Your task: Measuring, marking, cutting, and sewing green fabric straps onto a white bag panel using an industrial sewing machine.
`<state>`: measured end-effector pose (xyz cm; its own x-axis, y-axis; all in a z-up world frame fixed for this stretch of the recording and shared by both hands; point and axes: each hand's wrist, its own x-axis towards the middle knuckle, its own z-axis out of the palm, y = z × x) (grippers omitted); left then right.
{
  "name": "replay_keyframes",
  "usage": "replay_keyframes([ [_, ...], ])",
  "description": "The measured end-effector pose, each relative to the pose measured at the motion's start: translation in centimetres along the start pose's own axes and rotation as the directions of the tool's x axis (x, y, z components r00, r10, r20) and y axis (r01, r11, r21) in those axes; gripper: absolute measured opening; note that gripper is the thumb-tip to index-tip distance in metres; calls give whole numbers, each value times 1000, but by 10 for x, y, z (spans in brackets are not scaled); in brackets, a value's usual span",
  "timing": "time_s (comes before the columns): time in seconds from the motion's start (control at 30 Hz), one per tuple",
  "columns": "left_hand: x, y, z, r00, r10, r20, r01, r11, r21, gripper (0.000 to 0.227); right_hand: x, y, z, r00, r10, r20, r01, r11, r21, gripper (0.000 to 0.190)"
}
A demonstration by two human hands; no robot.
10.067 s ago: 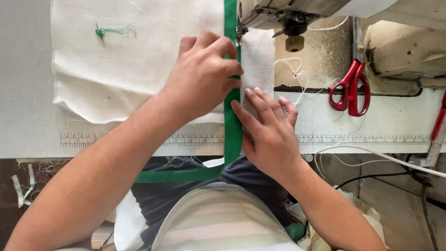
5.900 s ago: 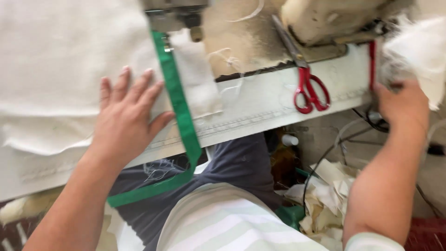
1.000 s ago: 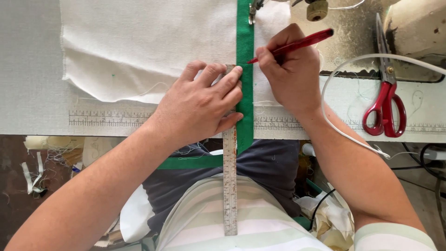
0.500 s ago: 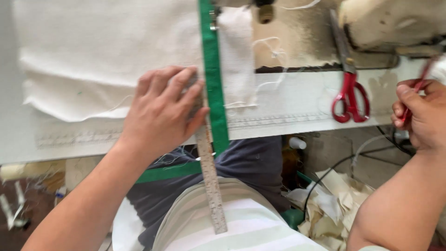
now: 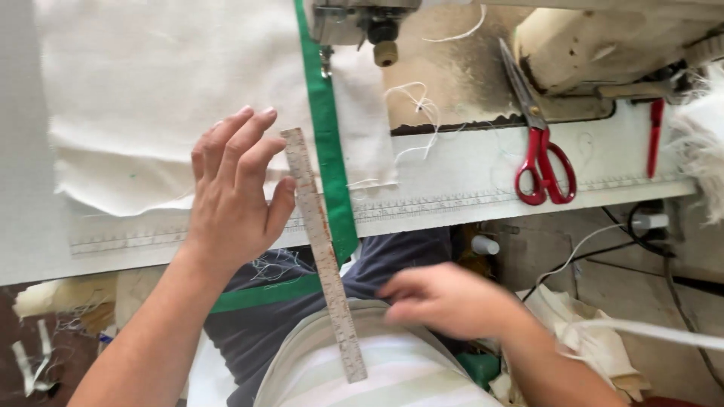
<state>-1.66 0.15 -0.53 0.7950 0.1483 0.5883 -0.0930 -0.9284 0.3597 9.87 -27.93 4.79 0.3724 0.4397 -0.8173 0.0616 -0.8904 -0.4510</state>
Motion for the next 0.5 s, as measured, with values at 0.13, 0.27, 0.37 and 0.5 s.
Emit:
replay_keyframes([
  [0.13,1,-6,5,990,-69,-121,30,954,-299,37,35,19,78,859,-500,110,442,832,335,12],
  [0.27,6,-4,-6,975,-211,-73,155,877,-455,29,21,29,33,545,-838,-34,830,533,162,11],
  [0.37,8,-6,7,981,-181,68,192,953,-233,39,12,55,-4,470,-814,-341,811,245,532,18],
  [0.5,13,-4,11,882,-146,449,78,983,166,74,-1,62,-67,586,28,-810,704,476,526,15],
])
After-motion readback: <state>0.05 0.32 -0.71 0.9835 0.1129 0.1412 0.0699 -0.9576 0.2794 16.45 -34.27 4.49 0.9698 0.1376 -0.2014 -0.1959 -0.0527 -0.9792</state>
